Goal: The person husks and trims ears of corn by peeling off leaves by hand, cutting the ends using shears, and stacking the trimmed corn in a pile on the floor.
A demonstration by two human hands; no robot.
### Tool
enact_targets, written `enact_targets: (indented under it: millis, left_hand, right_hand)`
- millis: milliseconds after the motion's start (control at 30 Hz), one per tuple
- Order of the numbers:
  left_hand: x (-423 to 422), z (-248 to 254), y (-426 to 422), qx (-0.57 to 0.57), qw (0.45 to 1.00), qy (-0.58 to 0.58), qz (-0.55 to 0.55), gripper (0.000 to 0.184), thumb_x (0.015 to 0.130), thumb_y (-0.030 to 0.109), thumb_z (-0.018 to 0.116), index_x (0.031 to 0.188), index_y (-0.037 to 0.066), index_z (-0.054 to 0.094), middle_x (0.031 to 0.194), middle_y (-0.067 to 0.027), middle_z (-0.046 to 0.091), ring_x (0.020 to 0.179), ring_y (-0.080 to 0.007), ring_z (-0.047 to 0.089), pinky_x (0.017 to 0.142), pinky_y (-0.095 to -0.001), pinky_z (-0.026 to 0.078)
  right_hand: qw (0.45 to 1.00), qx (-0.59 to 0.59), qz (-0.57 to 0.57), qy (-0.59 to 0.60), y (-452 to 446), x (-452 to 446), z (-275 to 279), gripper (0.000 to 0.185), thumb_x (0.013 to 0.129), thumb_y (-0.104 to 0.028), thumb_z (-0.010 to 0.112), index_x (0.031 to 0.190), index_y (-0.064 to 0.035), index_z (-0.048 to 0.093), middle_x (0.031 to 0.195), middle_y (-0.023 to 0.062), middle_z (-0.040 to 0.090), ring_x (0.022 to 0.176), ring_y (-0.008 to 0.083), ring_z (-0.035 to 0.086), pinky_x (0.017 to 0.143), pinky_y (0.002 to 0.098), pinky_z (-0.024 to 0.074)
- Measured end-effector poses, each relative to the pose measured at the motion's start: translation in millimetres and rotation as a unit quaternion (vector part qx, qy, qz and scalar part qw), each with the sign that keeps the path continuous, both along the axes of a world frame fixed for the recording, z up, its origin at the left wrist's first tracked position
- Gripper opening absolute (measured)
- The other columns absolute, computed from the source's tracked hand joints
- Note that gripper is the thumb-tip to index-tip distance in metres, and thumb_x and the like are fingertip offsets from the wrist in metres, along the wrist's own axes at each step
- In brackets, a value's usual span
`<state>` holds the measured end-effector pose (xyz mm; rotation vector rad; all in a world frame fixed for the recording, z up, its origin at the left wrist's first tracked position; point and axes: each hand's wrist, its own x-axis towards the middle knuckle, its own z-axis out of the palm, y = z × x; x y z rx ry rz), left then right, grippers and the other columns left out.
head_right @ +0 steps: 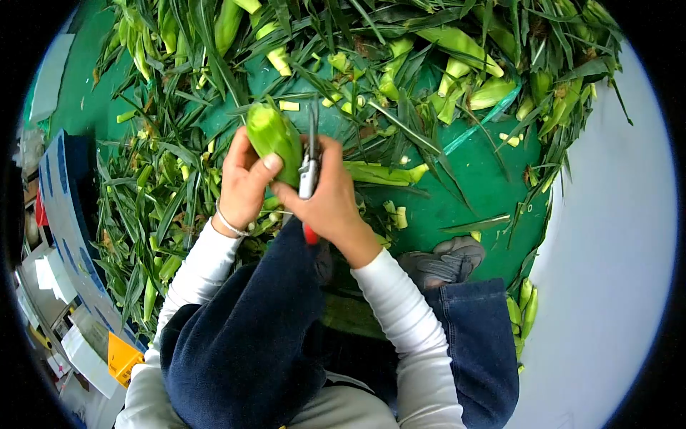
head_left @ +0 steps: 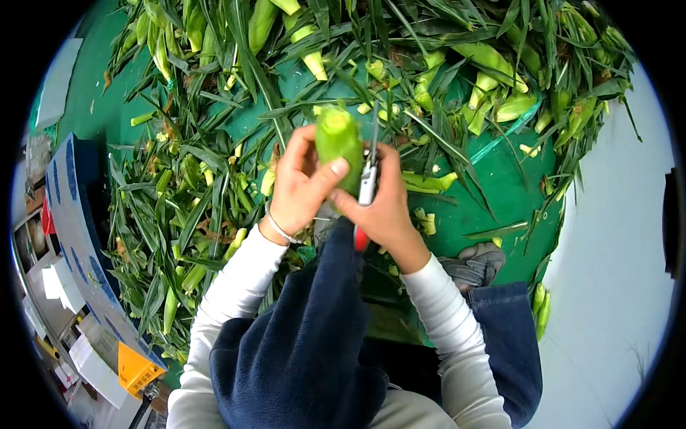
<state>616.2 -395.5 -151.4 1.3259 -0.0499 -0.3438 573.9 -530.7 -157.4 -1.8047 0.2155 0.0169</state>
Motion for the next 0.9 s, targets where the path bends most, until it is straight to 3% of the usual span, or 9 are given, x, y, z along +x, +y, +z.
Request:
enact_targets:
  millis: [33, 133, 200, 267, 400, 533, 633, 800, 900]
  left_hand:
    - [1, 9, -3, -0.022, 0.999, 0.012, -0.03, 0.038, 0.087, 0.017, 0.064, 0.117, 0.001, 0.048, 0.11, -0.0065, 0.056, 0.096, -0.0128, 0.054, 0.084, -0.0269, 0.045]
    - [8, 25, 11, 0.164, 0.984, -0.054, -0.035, 0.031, 0.089, 0.021, 0.063, 0.109, 0.0, 0.052, 0.103, -0.0061, 0.058, 0.091, -0.0112, 0.056, 0.079, -0.025, 0.046]
    - [18, 34, 19, 0.142, 0.984, 0.017, -0.107, 0.046, 0.095, 0.042, 0.049, 0.078, 0.001, 0.06, 0.07, -0.0054, 0.063, 0.068, -0.0112, 0.06, 0.062, -0.0213, 0.046]
    - [20, 47, 12, 0.109, 0.96, 0.175, -0.189, 0.056, 0.095, 0.047, 0.044, 0.069, 0.001, 0.061, 0.066, -0.0091, 0.065, 0.057, -0.0134, 0.061, 0.052, -0.0216, 0.045]
    - [17, 45, -7, 0.058, 0.95, 0.253, -0.171, 0.05, 0.097, 0.04, 0.04, 0.069, 0.003, 0.059, 0.067, -0.014, 0.066, 0.052, -0.017, 0.061, 0.047, -0.023, 0.044]
    - [3, 38, -17, -0.04, 0.965, 0.249, -0.077, 0.039, 0.098, 0.028, 0.044, 0.074, -0.001, 0.058, 0.073, -0.0144, 0.067, 0.056, -0.0145, 0.062, 0.05, -0.0232, 0.048]
    - [-17, 41, -20, 0.036, 0.993, 0.093, -0.066, 0.031, 0.096, 0.018, 0.045, 0.081, -0.004, 0.062, 0.073, -0.0111, 0.067, 0.056, -0.0134, 0.063, 0.05, -0.0232, 0.049]
    - [-25, 47, -13, 0.163, 0.944, -0.267, -0.101, 0.018, 0.09, 0.006, 0.051, 0.086, -0.003, 0.066, 0.078, -0.0098, 0.067, 0.057, -0.0171, 0.065, 0.051, -0.0261, 0.051]
    - [-27, 46, -8, 0.182, 0.914, -0.343, -0.116, 0.012, 0.082, 0.004, 0.058, 0.086, -0.002, 0.066, 0.081, -0.0115, 0.067, 0.058, -0.0231, 0.064, 0.05, -0.029, 0.052]
  right_hand:
    - [1.0, 0.025, -0.013, -0.013, -4, 1, -7, 0.073, 0.064, -0.024, 0.083, 0.119, -0.0019, 0.04, 0.098, 0.017, 0.055, 0.085, 0.0283, 0.059, 0.072, 0.0394, 0.0478]
    - [0.997, -0.058, -0.024, -0.046, -19, -11, -13, 0.075, 0.064, -0.023, 0.082, 0.121, -0.0014, 0.038, 0.099, 0.0182, 0.054, 0.086, 0.031, 0.057, 0.074, 0.0402, 0.047]
    - [0.987, -0.15, -0.015, -0.052, -27, -17, -11, 0.078, 0.062, -0.018, 0.082, 0.122, 0.0005, 0.037, 0.104, 0.0189, 0.052, 0.092, 0.0353, 0.053, 0.082, 0.0428, 0.0429]
    - [0.976, -0.202, -0.016, -0.079, -30, -22, -18, 0.078, 0.061, -0.017, 0.082, 0.122, 0.0015, 0.037, 0.106, 0.0193, 0.05, 0.095, 0.037, 0.05, 0.085, 0.044, 0.0404]
    - [0.968, -0.226, -0.019, -0.107, -31, -27, -20, 0.075, 0.061, -0.015, 0.081, 0.12, 0.0008, 0.038, 0.108, 0.0196, 0.049, 0.096, 0.038, 0.049, 0.085, 0.0445, 0.0395]
    - [0.997, -0.069, -0.04, 0.018, -24, -32, -15, 0.07, 0.061, -0.012, 0.079, 0.117, 0.0006, 0.038, 0.102, 0.0176, 0.052, 0.096, 0.0302, 0.053, 0.084, 0.0392, 0.0422]
    - [0.958, 0.24, -0.007, 0.16, -24, -23, 8, 0.071, 0.06, -0.008, 0.076, 0.119, 0.001, 0.038, 0.097, 0.009, 0.056, 0.088, 0.0161, 0.056, 0.08, 0.03, 0.0461]
    - [0.916, 0.339, 0.076, 0.202, -36, -20, 5, 0.073, 0.062, -0.003, 0.074, 0.125, 0.0007, 0.039, 0.103, 0.0054, 0.055, 0.092, 0.0134, 0.053, 0.081, 0.0254, 0.045]
    - [0.89, 0.387, 0.075, 0.23, -38, -18, 15, 0.08, 0.063, -0.004, 0.075, 0.131, 0.0014, 0.035, 0.114, 0.0082, 0.052, 0.1, 0.0142, 0.051, 0.083, 0.0272, 0.046]
